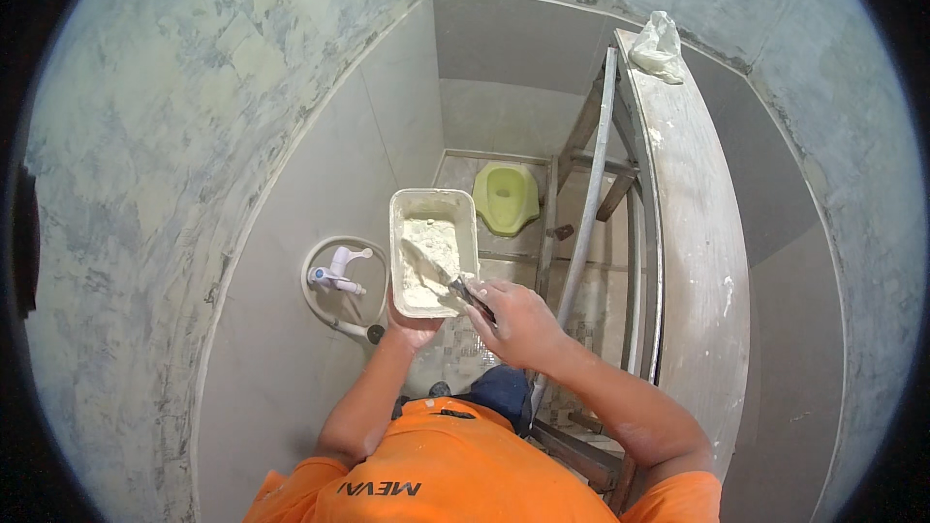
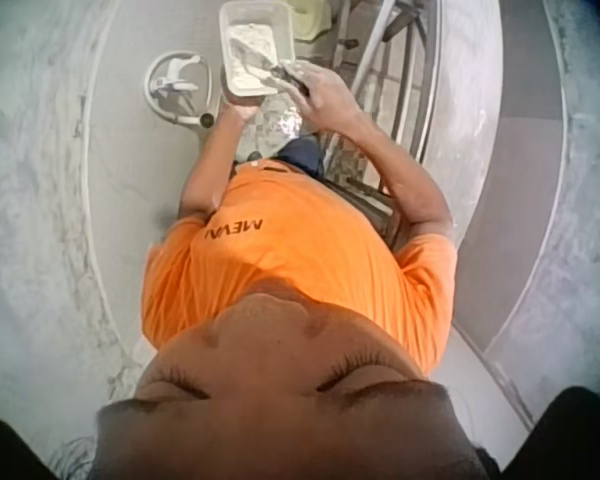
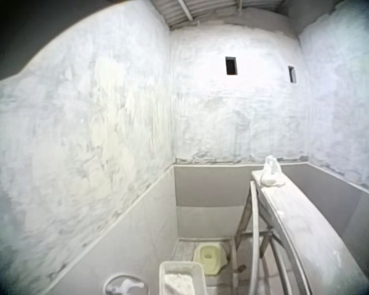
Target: The person prepares plaster by scooping dry powder into a container, adding water from a tap, and mixing it with a putty knife.
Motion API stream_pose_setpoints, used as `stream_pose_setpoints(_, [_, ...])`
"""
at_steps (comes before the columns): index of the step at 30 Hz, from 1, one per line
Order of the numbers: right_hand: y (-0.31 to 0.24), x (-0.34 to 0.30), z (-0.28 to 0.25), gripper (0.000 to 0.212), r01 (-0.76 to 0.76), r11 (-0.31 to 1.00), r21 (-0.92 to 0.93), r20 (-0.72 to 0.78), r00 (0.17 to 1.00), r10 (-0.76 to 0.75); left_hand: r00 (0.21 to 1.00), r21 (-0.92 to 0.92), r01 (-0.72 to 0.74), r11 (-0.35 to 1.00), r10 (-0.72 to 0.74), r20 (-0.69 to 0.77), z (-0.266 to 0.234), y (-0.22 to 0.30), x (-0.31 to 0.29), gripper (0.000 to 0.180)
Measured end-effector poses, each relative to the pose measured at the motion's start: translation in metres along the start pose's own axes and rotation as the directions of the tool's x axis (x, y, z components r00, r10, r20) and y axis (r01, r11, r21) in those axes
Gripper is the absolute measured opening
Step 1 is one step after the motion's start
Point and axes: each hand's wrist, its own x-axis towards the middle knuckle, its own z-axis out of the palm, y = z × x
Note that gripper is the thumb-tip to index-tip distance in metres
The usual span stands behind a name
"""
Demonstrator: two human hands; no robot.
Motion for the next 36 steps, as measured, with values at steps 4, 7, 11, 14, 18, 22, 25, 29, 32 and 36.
stream_pose_setpoints(4, [-0.002,0.005,-0.015,0.035,0.112,0.994,-0.013,-0.027,0.993,-0.113,0.997,0.055,-0.064,0.996,0.062,0.035,0.007,0.009,-0.003,0.056])
stream_pose_setpoints(7, [-0.003,0.004,-0.018,0.035,-0.045,0.993,-0.110,-0.189,0.982,0.024,0.997,0.083,-0.071,0.994,0.071,-0.001,0.008,0.011,-0.004,0.052])
stream_pose_setpoints(11, [-0.002,-0.002,-0.008,0.035,-0.064,0.975,-0.213,-0.148,0.988,0.032,0.992,0.089,-0.120,0.989,0.123,-0.019,0.017,0.012,-0.004,0.049])
stream_pose_setpoints(14, [-0.010,-0.007,0.007,0.034,-0.063,0.969,-0.241,-0.080,0.996,0.044,0.973,0.127,-0.210,0.969,0.219,-0.066,0.022,0.019,0.021,0.050])
stream_pose_setpoints(18, [-0.001,0.003,0.002,0.034,-0.173,0.982,-0.075,-0.074,0.983,0.168,0.960,0.078,-0.280,0.957,0.277,0.051,0.046,0.022,0.046,0.047])
stream_pose_setpoints(22, [0.012,0.009,-0.016,0.042,-0.177,0.968,0.179,-0.226,0.950,0.216,0.979,0.043,-0.181,0.982,0.176,0.105,0.037,0.014,0.057,0.051])
stream_pose_setpoints(25, [0.020,0.007,-0.017,0.042,-0.137,0.989,0.048,-0.314,0.938,0.145,0.986,-0.057,-0.155,0.986,0.158,0.054,0.018,-0.003,0.059,0.056])
stream_pose_setpoints(29, [0.012,0.004,-0.014,0.043,-0.133,0.991,0.017,0.093,0.987,0.131,0.997,-0.116,-0.076,0.990,0.076,-0.002,-0.018,-0.012,0.039,0.056])
stream_pose_setpoints(32, [0.012,-0.001,0.014,0.035,-0.126,0.986,-0.111,0.068,0.989,0.134,0.995,-0.159,-0.007,0.987,0.022,0.098,-0.068,-0.003,0.034,0.056])
stream_pose_setpoints(36, [0.021,0.003,0.037,0.036,-0.119,0.992,0.033,-0.100,0.987,0.122,0.994,-0.107,0.056,0.993,-0.066,-0.087,-0.066,0.013,0.015,0.054])
